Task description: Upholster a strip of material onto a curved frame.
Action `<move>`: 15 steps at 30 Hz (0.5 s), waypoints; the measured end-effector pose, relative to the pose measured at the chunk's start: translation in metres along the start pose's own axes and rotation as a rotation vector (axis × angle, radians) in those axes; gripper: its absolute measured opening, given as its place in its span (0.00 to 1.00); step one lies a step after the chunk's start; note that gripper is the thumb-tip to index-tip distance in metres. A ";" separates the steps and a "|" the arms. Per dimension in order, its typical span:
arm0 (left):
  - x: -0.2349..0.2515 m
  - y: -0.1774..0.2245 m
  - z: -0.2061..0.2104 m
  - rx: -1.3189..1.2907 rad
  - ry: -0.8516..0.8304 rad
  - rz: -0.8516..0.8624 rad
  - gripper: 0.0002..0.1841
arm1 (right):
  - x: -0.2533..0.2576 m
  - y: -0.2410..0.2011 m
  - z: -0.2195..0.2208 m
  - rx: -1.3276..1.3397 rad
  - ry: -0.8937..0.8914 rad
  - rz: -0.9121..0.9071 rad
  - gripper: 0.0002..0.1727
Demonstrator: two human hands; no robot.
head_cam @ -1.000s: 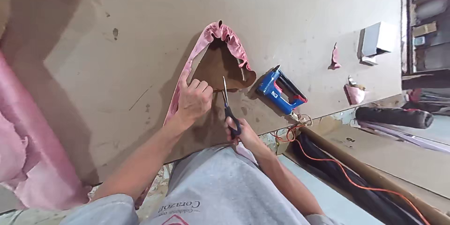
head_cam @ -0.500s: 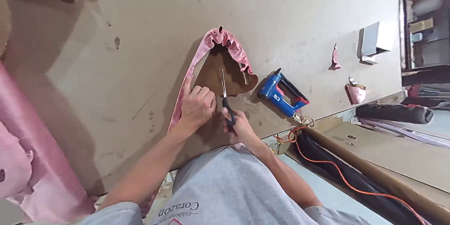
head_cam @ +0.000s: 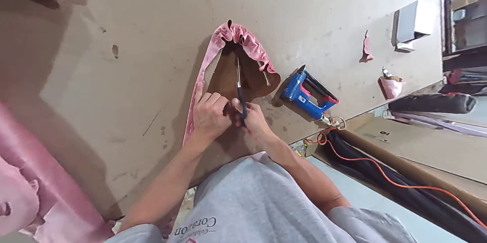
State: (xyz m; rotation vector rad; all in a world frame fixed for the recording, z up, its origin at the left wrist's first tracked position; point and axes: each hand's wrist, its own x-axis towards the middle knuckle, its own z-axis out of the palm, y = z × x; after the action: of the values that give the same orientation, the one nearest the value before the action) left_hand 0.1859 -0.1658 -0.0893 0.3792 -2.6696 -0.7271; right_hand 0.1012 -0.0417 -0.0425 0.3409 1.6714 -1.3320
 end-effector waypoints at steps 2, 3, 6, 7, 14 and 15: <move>0.000 0.000 0.000 -0.021 0.004 -0.007 0.10 | 0.000 -0.001 0.001 -0.011 0.030 -0.002 0.17; 0.000 0.001 0.000 -0.024 0.007 -0.007 0.10 | 0.000 -0.002 0.001 -0.019 0.035 -0.005 0.17; 0.000 0.001 -0.001 -0.033 0.001 -0.003 0.10 | 0.004 -0.006 -0.002 -0.018 0.035 0.000 0.19; 0.001 0.001 -0.001 -0.027 -0.007 0.000 0.10 | 0.007 -0.009 -0.003 -0.015 0.033 -0.006 0.21; 0.001 0.001 -0.003 -0.011 -0.015 -0.007 0.11 | 0.019 -0.020 -0.011 -0.102 0.026 -0.030 0.19; 0.001 0.001 -0.003 -0.013 -0.011 -0.008 0.11 | 0.020 -0.020 -0.013 -0.106 0.017 -0.031 0.19</move>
State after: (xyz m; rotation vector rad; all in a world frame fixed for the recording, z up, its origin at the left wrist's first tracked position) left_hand 0.1855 -0.1666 -0.0863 0.3842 -2.6741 -0.7509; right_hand 0.0699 -0.0442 -0.0464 0.2659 1.7603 -1.2610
